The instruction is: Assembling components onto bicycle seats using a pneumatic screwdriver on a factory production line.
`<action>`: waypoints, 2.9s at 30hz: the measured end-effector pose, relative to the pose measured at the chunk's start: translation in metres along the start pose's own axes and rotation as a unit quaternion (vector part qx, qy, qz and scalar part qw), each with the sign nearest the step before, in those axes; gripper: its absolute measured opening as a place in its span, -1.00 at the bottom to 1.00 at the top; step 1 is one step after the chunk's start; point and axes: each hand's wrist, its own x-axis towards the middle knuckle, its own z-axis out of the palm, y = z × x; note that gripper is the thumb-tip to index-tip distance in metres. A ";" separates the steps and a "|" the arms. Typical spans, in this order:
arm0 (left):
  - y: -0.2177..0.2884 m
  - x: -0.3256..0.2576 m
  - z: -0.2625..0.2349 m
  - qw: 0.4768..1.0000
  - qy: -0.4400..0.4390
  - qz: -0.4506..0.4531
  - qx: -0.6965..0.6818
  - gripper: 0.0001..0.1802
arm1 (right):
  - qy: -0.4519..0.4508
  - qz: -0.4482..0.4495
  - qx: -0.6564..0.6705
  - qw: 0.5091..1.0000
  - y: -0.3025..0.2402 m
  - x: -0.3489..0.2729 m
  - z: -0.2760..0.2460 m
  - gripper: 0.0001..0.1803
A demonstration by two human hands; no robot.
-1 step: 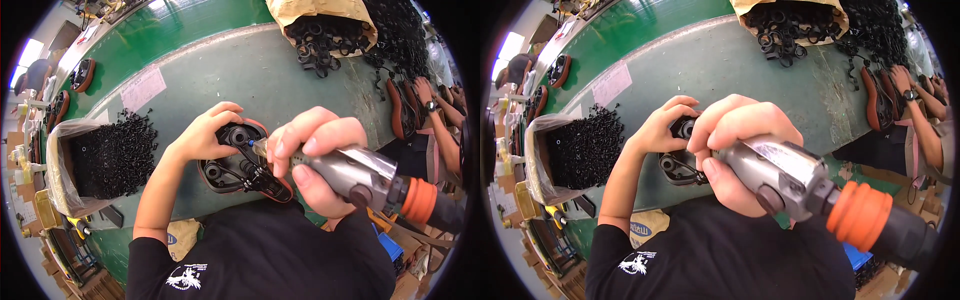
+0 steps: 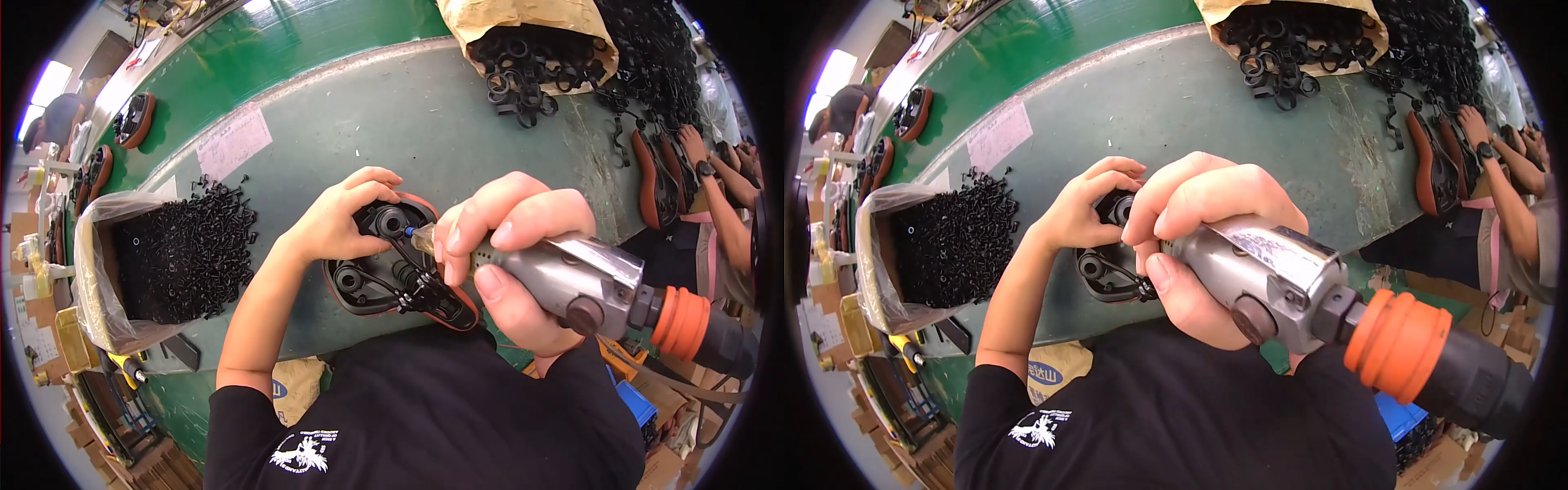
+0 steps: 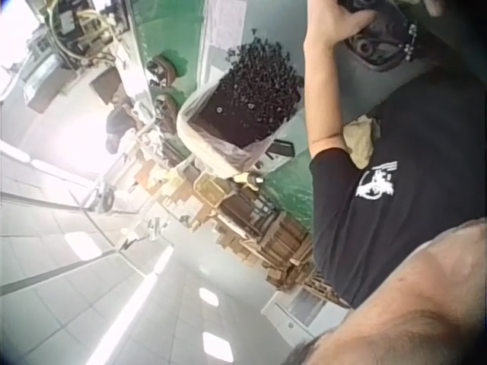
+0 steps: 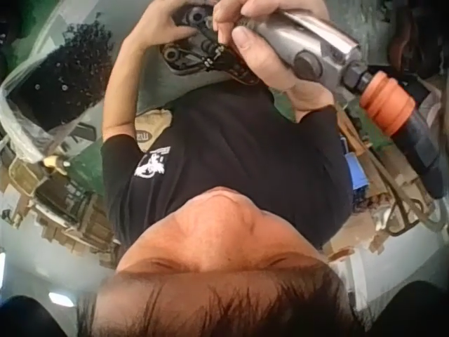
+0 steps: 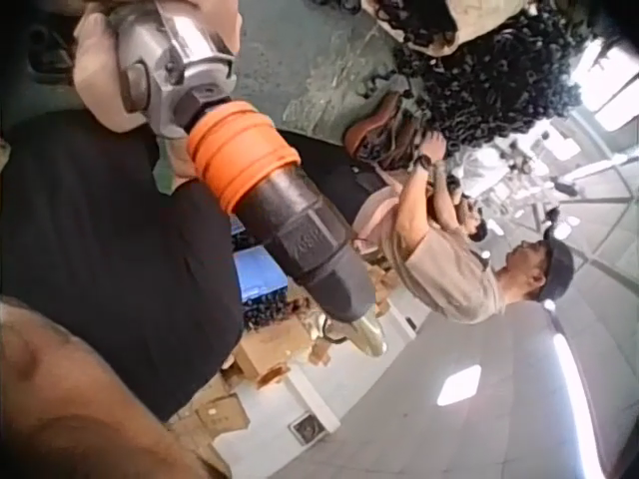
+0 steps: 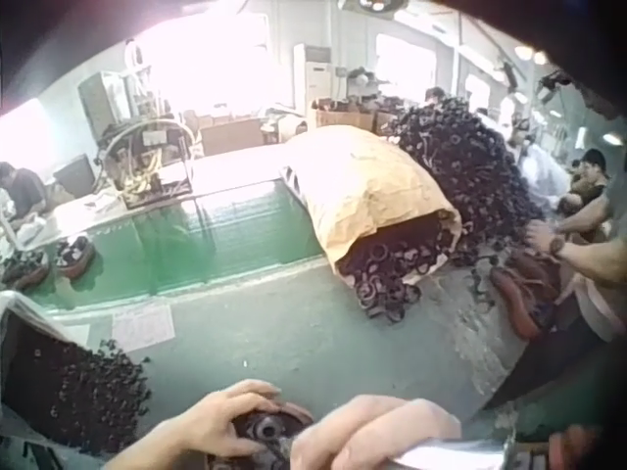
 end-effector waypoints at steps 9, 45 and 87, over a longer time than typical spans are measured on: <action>-0.019 -0.013 0.033 0.981 0.134 0.059 -0.130 -0.46 | -0.035 0.059 -0.085 0.994 0.027 0.012 0.021 -0.65; -0.050 -0.027 -0.076 0.873 0.472 -0.121 -0.028 -0.55 | 0.207 0.074 -0.110 0.969 0.092 -0.071 -0.067 -0.64; 0.052 -0.103 0.094 0.665 0.244 -0.032 -0.705 -0.79 | -0.005 -0.023 0.202 0.979 0.020 0.000 0.042 -0.58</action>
